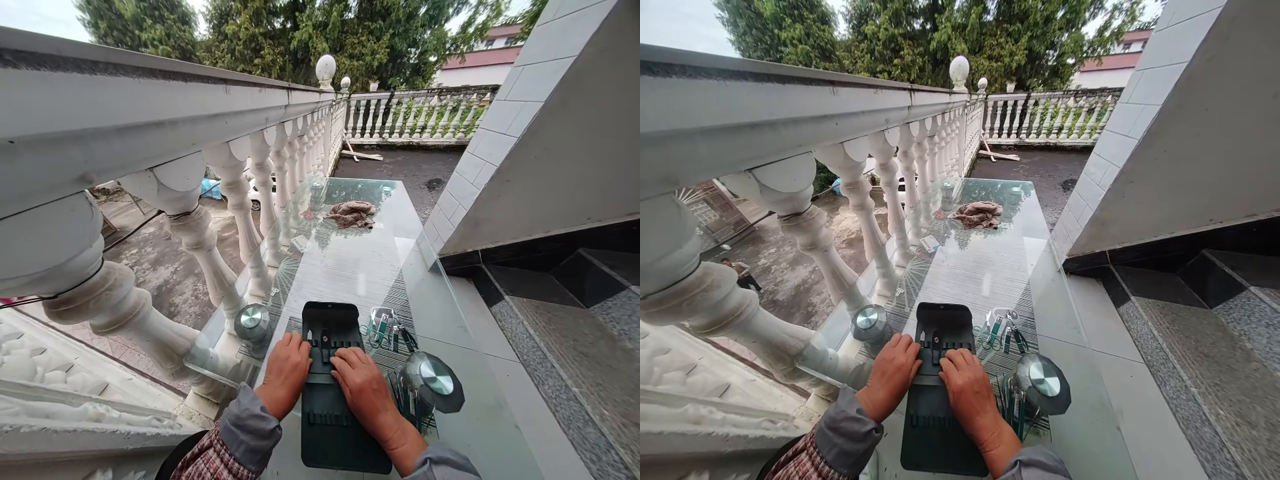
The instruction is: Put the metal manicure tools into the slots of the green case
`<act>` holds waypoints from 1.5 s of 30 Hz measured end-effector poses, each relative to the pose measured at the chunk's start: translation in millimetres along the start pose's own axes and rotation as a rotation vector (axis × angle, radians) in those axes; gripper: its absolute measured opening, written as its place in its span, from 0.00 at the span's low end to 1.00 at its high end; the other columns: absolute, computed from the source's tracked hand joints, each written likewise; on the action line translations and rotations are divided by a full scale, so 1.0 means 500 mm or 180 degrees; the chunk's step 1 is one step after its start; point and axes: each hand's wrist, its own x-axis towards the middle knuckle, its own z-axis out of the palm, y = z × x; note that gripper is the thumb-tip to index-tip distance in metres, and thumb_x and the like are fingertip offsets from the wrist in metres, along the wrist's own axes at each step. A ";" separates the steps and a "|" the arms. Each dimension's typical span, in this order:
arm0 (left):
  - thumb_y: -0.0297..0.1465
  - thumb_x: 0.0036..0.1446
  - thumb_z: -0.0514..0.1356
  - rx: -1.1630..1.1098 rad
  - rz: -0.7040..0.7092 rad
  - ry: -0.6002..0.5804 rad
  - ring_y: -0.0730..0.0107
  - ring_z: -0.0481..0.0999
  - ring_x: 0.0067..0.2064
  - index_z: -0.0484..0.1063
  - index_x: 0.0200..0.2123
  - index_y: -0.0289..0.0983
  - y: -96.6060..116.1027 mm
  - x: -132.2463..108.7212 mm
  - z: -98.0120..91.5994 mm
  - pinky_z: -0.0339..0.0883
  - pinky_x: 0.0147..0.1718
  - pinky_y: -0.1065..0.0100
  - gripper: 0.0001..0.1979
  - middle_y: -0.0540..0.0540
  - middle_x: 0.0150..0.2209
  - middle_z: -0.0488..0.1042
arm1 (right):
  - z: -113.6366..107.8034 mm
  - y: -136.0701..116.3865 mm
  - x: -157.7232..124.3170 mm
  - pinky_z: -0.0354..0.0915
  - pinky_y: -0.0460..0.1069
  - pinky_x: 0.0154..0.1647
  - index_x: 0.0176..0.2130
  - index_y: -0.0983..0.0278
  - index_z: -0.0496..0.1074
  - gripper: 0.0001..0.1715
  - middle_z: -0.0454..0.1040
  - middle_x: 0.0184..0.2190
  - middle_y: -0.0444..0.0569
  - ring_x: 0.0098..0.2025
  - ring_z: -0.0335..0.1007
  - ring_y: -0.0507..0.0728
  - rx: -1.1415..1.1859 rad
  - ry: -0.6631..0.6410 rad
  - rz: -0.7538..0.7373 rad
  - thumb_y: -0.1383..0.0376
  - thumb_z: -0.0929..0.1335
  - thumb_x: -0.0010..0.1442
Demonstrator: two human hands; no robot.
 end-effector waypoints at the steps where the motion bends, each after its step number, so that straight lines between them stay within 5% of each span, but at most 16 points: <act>1: 0.25 0.59 0.54 0.0069 0.0087 -0.0017 0.58 0.67 0.39 0.70 0.34 0.34 0.003 -0.005 0.005 0.63 0.38 0.60 0.05 0.42 0.35 0.69 | 0.005 -0.002 -0.001 0.63 0.52 0.41 0.39 0.63 0.72 0.10 0.74 0.37 0.51 0.41 0.66 0.57 -0.0027 -0.0002 0.0014 0.70 0.63 0.59; 7: 0.20 0.58 0.51 0.0050 0.0267 0.0104 0.56 0.68 0.42 0.66 0.49 0.31 0.013 -0.037 0.031 0.64 0.38 0.60 0.15 0.38 0.41 0.70 | 0.011 0.000 -0.005 0.63 0.54 0.40 0.38 0.63 0.73 0.11 0.74 0.37 0.52 0.41 0.66 0.58 -0.0015 -0.0017 0.0113 0.71 0.63 0.59; 14: 0.27 0.58 0.56 -0.0370 -0.0129 -0.0015 0.60 0.67 0.41 0.68 0.35 0.36 -0.007 -0.009 0.005 0.63 0.39 0.62 0.02 0.44 0.37 0.69 | 0.010 -0.002 -0.008 0.62 0.53 0.41 0.38 0.64 0.73 0.10 0.73 0.37 0.52 0.42 0.64 0.58 0.0137 0.0017 0.0149 0.70 0.63 0.59; 32: 0.35 0.55 0.59 -0.0734 -0.0777 -0.0341 0.59 0.70 0.45 0.69 0.34 0.36 -0.030 0.105 -0.008 0.62 0.41 0.65 0.08 0.43 0.38 0.71 | 0.005 -0.005 -0.002 0.61 0.52 0.39 0.37 0.63 0.71 0.08 0.71 0.35 0.50 0.40 0.64 0.57 0.0159 -0.0052 0.0219 0.71 0.64 0.57; 45: 0.31 0.47 0.61 -0.1490 -0.1224 -0.0350 0.61 0.74 0.38 0.71 0.28 0.38 -0.035 0.119 -0.015 0.61 0.34 0.69 0.03 0.47 0.32 0.75 | 0.012 0.000 -0.006 0.60 0.52 0.39 0.37 0.63 0.71 0.07 0.70 0.36 0.51 0.40 0.63 0.57 0.0150 -0.0112 0.0243 0.70 0.65 0.57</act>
